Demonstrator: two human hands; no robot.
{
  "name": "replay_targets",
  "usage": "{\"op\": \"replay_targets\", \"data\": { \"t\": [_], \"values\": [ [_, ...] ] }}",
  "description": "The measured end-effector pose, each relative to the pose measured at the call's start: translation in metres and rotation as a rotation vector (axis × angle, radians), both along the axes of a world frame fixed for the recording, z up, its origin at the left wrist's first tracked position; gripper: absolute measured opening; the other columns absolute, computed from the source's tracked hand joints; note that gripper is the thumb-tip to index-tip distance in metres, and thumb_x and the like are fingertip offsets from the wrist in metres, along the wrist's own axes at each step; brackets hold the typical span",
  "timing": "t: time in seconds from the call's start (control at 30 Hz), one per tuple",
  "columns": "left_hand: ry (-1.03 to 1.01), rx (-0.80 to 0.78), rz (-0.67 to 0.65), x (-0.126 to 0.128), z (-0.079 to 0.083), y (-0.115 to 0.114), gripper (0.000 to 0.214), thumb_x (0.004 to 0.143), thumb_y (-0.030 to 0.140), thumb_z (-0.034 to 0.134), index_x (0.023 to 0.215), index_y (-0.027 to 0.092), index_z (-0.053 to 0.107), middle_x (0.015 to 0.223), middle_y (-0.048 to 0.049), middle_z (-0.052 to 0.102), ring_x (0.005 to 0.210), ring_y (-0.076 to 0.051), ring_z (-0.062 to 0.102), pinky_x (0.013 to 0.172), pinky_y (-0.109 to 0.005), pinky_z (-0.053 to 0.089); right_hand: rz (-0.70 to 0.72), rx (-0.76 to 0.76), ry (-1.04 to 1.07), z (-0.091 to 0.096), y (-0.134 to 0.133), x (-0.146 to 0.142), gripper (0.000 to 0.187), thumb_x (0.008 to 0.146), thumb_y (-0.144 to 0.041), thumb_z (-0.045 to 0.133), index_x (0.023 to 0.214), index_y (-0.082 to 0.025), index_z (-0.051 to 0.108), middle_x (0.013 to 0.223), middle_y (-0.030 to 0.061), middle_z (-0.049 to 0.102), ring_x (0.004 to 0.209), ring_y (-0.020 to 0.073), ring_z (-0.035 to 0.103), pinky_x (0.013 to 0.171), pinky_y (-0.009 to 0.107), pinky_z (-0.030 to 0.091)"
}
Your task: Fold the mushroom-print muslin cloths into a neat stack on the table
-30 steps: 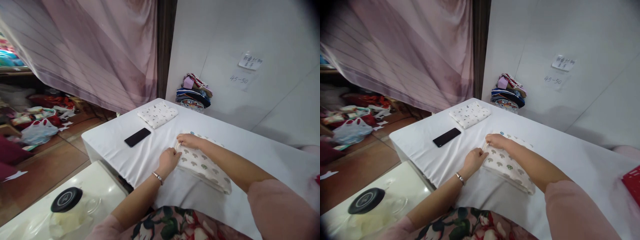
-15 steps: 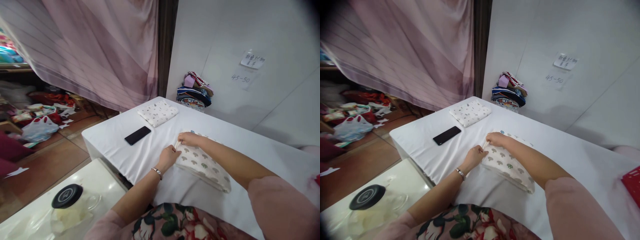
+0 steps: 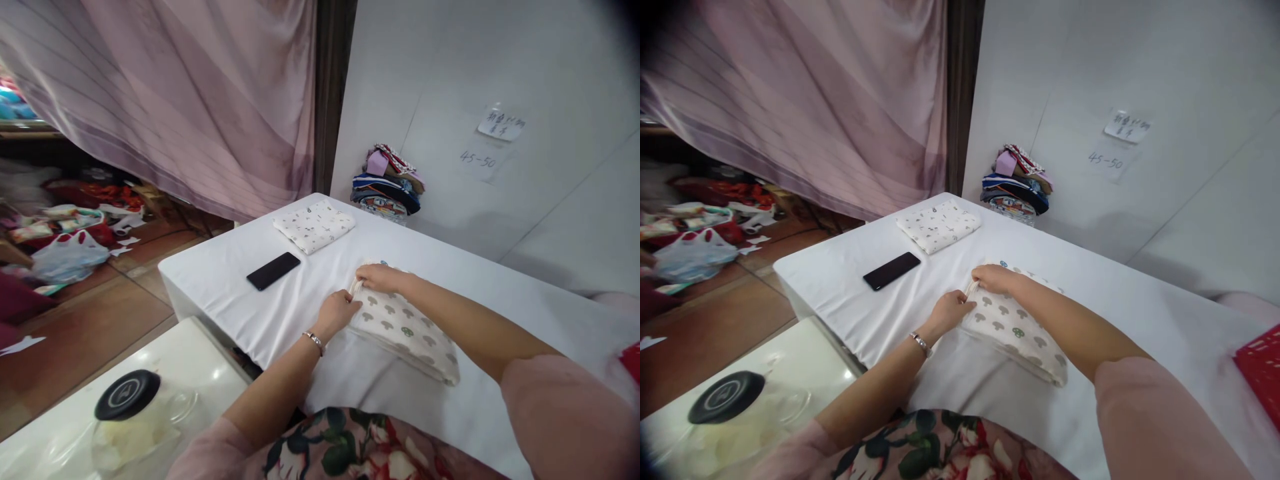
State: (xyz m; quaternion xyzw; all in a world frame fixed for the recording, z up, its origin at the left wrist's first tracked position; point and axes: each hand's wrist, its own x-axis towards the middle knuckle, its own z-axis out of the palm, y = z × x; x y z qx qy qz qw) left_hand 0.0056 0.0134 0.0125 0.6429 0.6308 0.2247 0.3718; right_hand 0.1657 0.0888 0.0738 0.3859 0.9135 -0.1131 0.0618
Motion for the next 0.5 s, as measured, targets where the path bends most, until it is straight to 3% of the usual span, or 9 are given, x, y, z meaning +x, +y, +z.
{"op": "replay_targets", "data": {
  "t": [0.13,0.3,0.5],
  "values": [
    [-0.007,0.048,0.035,0.001,0.0,-0.005,0.02,0.076,0.039,0.055,0.073,0.019,0.058,0.073,-0.0015,0.064,0.068,-0.015,0.057,0.057,-0.024,0.035,0.064,-0.029,0.046,-0.009,0.004,0.0,0.019,0.076,-0.007,0.052,0.088,-0.018,0.062,0.097,0.0053,0.06,0.088,0.0171,0.055,0.075,0.025,0.038],
    [0.017,0.133,0.074,0.003,-0.002,-0.009,0.019,0.076,0.037,0.057,0.071,0.019,0.056,0.087,-0.0035,0.062,0.075,-0.015,0.057,0.064,-0.025,0.038,0.068,-0.019,0.042,-0.019,0.007,-0.001,0.021,0.075,-0.005,0.052,0.086,-0.018,0.065,0.109,0.0058,0.058,0.091,0.0165,0.056,0.076,0.025,0.039],
    [0.012,0.191,0.087,0.007,0.0,-0.014,0.015,0.076,0.033,0.058,0.073,0.019,0.054,0.083,-0.0026,0.062,0.075,-0.016,0.057,0.065,-0.025,0.038,0.053,-0.011,0.008,-0.017,0.007,-0.001,0.026,0.075,-0.007,0.053,0.096,-0.019,0.064,0.102,0.0053,0.061,0.092,0.0184,0.057,0.075,0.025,0.039]
  ]
}}
